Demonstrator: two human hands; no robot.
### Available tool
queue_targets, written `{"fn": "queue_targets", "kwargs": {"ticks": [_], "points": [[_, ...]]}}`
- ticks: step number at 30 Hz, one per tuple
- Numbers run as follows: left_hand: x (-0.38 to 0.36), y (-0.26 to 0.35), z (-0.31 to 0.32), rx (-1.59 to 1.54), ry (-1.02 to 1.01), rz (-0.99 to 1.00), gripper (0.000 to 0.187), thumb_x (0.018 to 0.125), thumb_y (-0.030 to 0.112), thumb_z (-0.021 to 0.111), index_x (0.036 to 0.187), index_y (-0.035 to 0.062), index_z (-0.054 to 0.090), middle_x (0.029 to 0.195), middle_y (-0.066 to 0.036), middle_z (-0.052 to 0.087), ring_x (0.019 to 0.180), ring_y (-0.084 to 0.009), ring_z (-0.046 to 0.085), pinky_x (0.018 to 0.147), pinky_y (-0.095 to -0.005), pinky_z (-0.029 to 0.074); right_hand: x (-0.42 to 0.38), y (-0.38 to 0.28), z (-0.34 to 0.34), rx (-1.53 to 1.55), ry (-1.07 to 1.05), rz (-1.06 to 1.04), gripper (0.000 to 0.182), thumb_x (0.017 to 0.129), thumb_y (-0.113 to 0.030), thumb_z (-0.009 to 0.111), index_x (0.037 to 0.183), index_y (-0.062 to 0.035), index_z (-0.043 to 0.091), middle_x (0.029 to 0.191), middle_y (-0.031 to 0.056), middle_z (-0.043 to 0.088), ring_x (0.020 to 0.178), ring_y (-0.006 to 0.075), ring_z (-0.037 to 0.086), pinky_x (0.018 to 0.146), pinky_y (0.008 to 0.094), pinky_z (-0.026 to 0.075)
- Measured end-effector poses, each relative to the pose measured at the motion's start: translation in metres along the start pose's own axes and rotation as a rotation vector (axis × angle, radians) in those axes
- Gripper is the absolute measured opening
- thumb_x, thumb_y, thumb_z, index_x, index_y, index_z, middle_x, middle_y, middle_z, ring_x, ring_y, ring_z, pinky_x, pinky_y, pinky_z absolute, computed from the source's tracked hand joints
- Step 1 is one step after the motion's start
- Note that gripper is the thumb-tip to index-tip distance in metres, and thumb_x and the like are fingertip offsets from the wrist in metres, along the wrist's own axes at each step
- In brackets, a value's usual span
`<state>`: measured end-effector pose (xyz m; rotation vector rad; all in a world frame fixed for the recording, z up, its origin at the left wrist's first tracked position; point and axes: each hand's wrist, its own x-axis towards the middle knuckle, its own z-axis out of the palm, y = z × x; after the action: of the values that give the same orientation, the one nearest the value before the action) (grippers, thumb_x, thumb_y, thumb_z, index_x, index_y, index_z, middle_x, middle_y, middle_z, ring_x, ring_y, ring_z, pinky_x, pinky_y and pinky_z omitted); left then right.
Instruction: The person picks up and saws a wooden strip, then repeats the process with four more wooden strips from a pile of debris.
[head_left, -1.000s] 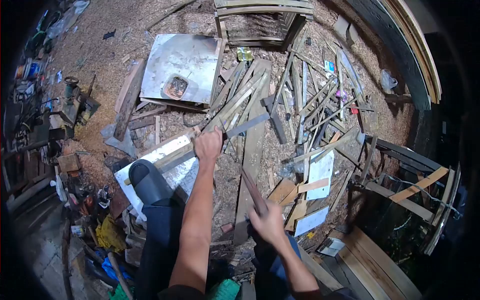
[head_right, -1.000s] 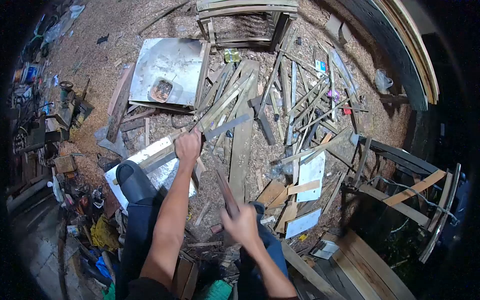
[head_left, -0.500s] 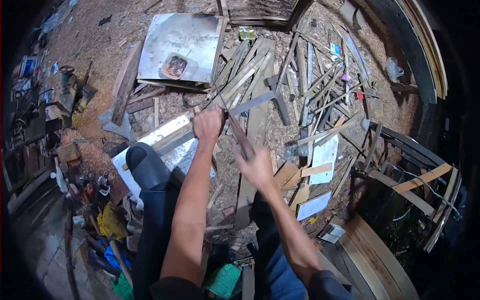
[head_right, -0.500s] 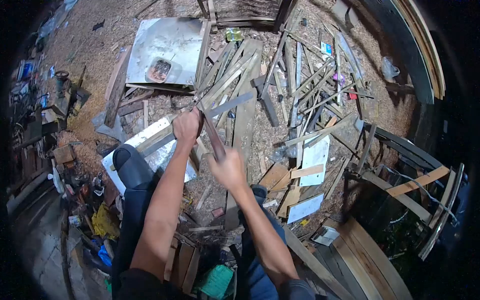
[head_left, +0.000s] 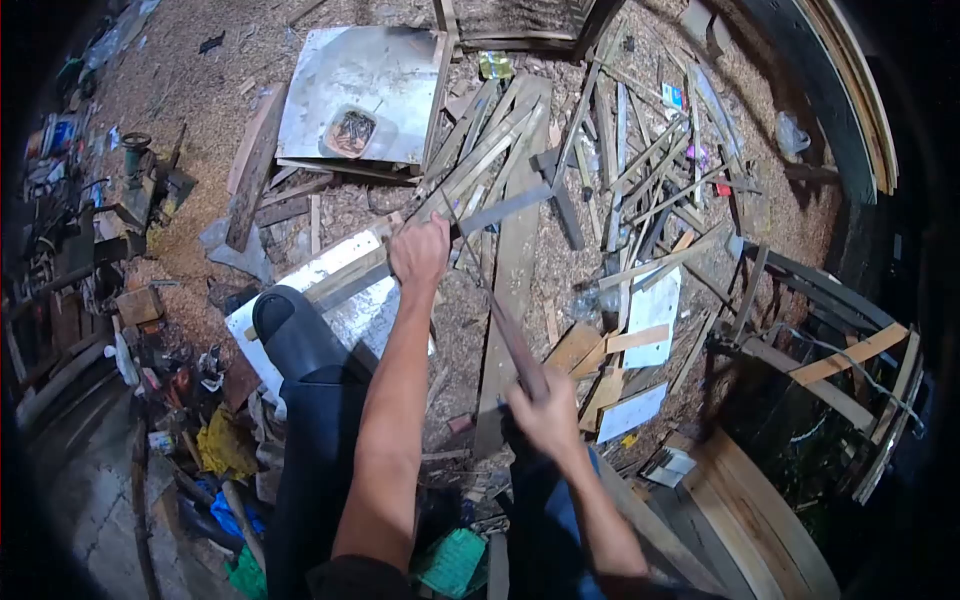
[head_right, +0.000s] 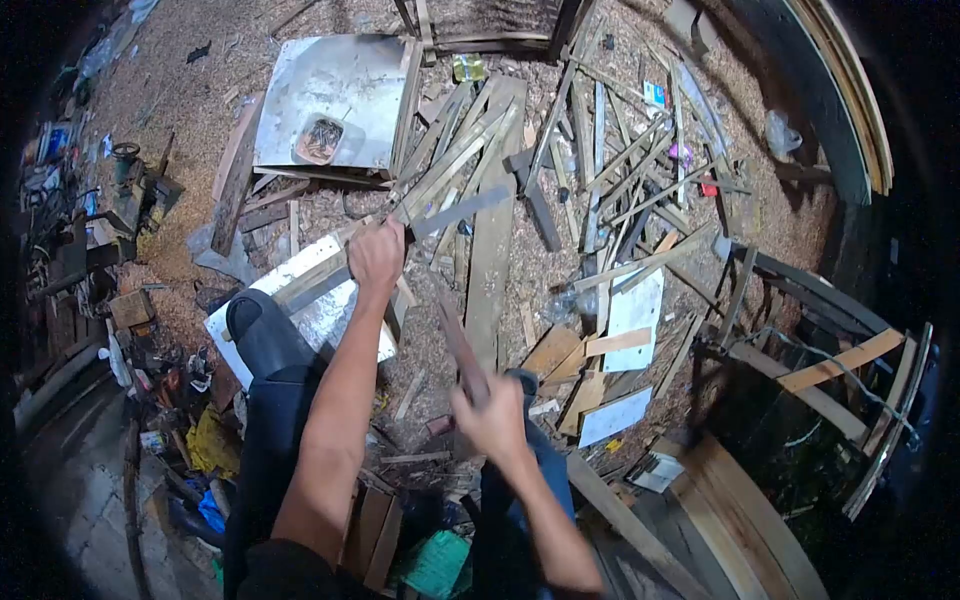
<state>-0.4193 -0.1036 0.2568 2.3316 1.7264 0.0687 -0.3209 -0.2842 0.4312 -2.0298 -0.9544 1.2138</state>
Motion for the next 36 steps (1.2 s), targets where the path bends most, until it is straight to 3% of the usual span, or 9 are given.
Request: {"fn": "queue_targets", "kwargs": {"ticks": [4, 6, 7, 9, 11, 14, 27, 30, 36], "points": [[0.008, 0.002, 0.007, 0.009, 0.025, 0.01, 0.049, 0.093, 0.027, 0.042, 0.062, -0.0021, 0.068, 0.068, -0.022, 0.064, 0.061, -0.0358, 0.064, 0.065, -0.045, 0.052, 0.078, -0.007, 0.014, -0.047, -0.099, 0.185, 0.044, 0.076, -0.016, 0.062, 0.118, -0.0032, 0.057, 0.07, 0.0234, 0.059, 0.063, 0.0414, 0.06, 0.058, 0.0443, 0.048], [0.008, 0.004, -0.004, -0.019, -0.079, -0.024, 0.048, 0.092, 0.026, 0.043, 0.06, -0.0017, 0.066, 0.067, -0.022, 0.064, 0.062, -0.0352, 0.064, 0.066, -0.0446, 0.051, 0.02, 0.0, 0.0, -0.137, 0.052, -0.106, 0.043, 0.075, -0.017, 0.064, 0.116, -0.0025, 0.059, 0.064, 0.0203, 0.058, 0.055, 0.0357, 0.06, 0.055, 0.0407, 0.047], [0.009, 0.009, -0.005, -0.031, -0.074, -0.023, 0.048, 0.092, 0.026, 0.043, 0.06, -0.0017, 0.066, 0.067, -0.022, 0.064, 0.062, -0.0352, 0.064, 0.066, -0.0446, 0.051, -0.02, 0.001, -0.015, -0.061, -0.011, 0.007, 0.015, 0.075, -0.012, 0.062, 0.076, 0.002, 0.057, 0.061, 0.0117, 0.054, 0.058, 0.0145, 0.055, 0.054, 0.0337, 0.043], [0.005, 0.006, -0.005, -0.007, 0.039, 0.009, 0.049, 0.092, 0.025, 0.044, 0.058, -0.0029, 0.065, 0.065, -0.022, 0.063, 0.062, -0.036, 0.063, 0.065, -0.0452, 0.051, -0.059, -0.008, -0.028, 0.214, 0.011, 0.137, 0.014, 0.075, -0.011, 0.063, 0.074, 0.0014, 0.056, 0.061, 0.0108, 0.054, 0.058, 0.0119, 0.053, 0.054, 0.0323, 0.043], [0.004, 0.004, -0.001, -0.05, 0.054, 0.035, 0.048, 0.092, 0.024, 0.045, 0.058, -0.0043, 0.064, 0.064, -0.022, 0.062, 0.061, -0.0363, 0.063, 0.064, -0.0453, 0.05, -0.03, 0.0, -0.018, 0.017, -0.058, 0.078, 0.017, 0.076, -0.015, 0.061, 0.085, 0.0003, 0.063, 0.059, 0.0147, 0.055, 0.051, 0.0266, 0.059, 0.054, 0.0352, 0.046], [0.004, 0.005, -0.001, -0.02, 0.121, 0.042, 0.048, 0.09, 0.025, 0.045, 0.056, -0.0018, 0.066, 0.061, -0.022, 0.062, 0.057, -0.0349, 0.062, 0.067, -0.0421, 0.051, 0.06, 0.001, 0.009, 0.106, -0.065, 0.206, 0.024, 0.077, -0.018, 0.064, 0.073, 0.0046, 0.056, 0.056, 0.0166, 0.051, 0.05, 0.0235, 0.056, 0.052, 0.0363, 0.044], [-0.007, 0.002, -0.001, -0.036, 0.036, 0.051, 0.047, 0.088, 0.025, 0.047, 0.052, -0.0008, 0.064, 0.059, -0.022, 0.061, 0.055, -0.0337, 0.061, 0.061, -0.0425, 0.051, 0.036, 0.01, 0.01, 0.032, -0.034, 0.149, 0.024, 0.077, -0.018, 0.063, 0.073, 0.0044, 0.055, 0.055, 0.0171, 0.05, 0.049, 0.0199, 0.053, 0.052, 0.0379, 0.044], [-0.004, 0.007, 0.004, -0.009, 0.124, 0.067, 0.045, 0.088, 0.024, 0.047, 0.054, -0.0005, 0.065, 0.06, -0.021, 0.062, 0.054, -0.0331, 0.061, 0.066, -0.0409, 0.052, -0.037, -0.022, -0.016, 0.203, 0.038, 0.172, 0.023, 0.078, -0.007, 0.061, 0.097, 0.0046, 0.065, 0.061, 0.0124, 0.06, 0.059, 0.0092, 0.06, 0.057, 0.0285, 0.048], [-0.004, 0.006, 0.004, -0.092, 0.091, 0.061, 0.048, 0.09, 0.025, 0.046, 0.057, -0.0035, 0.064, 0.066, -0.023, 0.062, 0.059, -0.037, 0.062, 0.067, -0.0457, 0.05, 0.018, -0.009, -0.006, -0.147, -0.004, 0.021, 0.032, 0.077, -0.018, 0.061, 0.103, 0.0006, 0.064, 0.061, 0.0185, 0.055, 0.055, 0.0286, 0.058, 0.056, 0.0357, 0.046]]}}
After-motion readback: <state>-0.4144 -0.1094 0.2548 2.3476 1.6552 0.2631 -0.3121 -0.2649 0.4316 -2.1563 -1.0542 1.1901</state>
